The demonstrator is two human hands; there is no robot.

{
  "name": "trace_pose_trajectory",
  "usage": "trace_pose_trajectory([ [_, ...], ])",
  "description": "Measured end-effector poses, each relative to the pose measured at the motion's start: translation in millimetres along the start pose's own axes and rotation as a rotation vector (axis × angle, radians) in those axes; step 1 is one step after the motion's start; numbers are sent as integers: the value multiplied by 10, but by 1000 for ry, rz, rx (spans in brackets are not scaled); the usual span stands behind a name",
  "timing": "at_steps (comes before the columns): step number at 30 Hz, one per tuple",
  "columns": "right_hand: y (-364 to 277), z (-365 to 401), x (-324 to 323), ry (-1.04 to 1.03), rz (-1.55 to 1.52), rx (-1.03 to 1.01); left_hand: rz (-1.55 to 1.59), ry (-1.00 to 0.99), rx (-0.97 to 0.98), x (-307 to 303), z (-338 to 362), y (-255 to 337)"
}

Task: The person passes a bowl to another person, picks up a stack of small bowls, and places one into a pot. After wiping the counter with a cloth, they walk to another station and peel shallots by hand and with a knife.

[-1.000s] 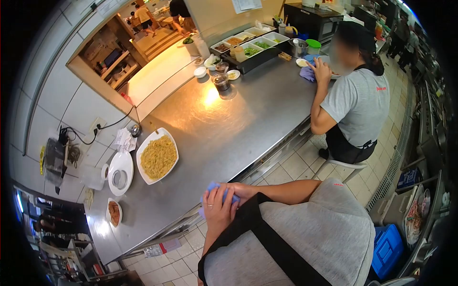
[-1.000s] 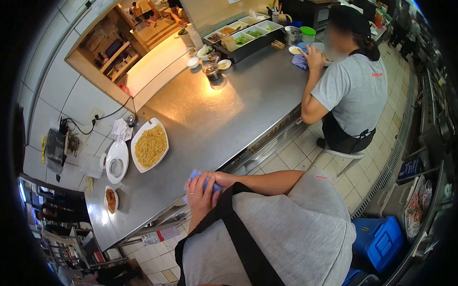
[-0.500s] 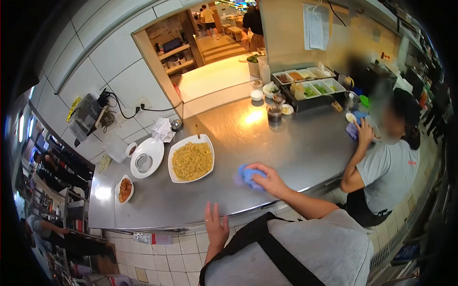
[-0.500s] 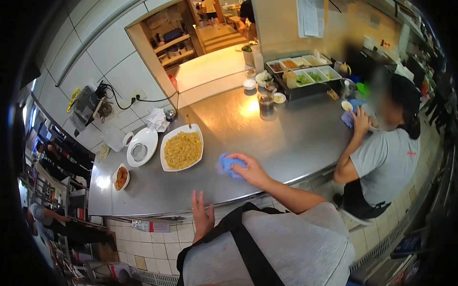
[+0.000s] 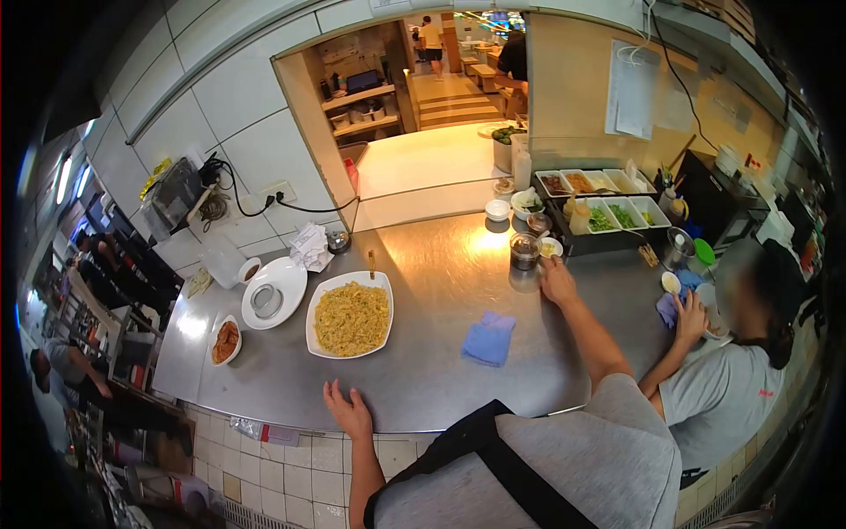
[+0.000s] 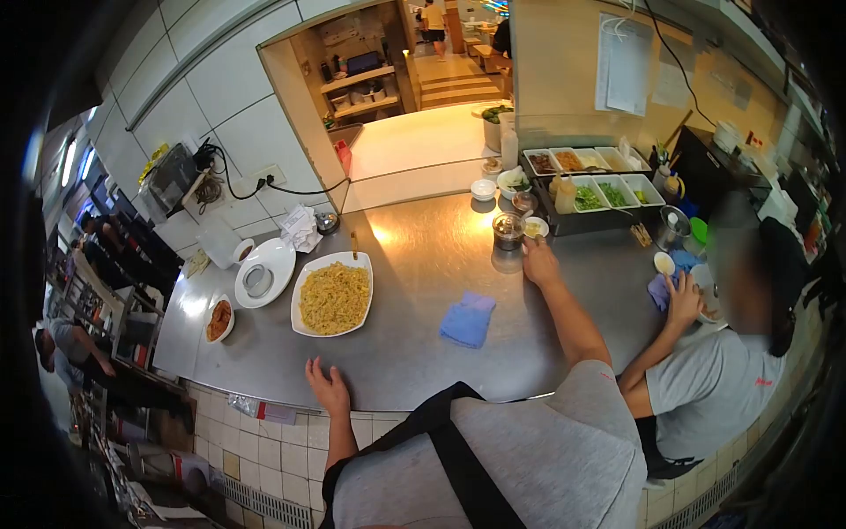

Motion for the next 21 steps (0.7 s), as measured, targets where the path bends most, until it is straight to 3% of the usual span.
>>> trace_pose_trajectory([
  [8, 82, -104, -111, 126, 139, -186, -58, 28, -11, -1, 15, 0],
  [18, 357, 176, -426, 208, 246, -225, -53, 34, -16, -7, 49, -15],
  [21, 6, 129, -528, 192, 199, -237, -53, 41, -19, 1, 29, -17],
])
Point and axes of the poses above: each hand's wrist, its own z-axis away from the middle knuckle, its own x-axis out of the palm, y = z × x, the point moved 8 cm from there along -z, towards the middle knuckle, and after that the axes turned 13 degrees about -z, right-handed, at the moved point
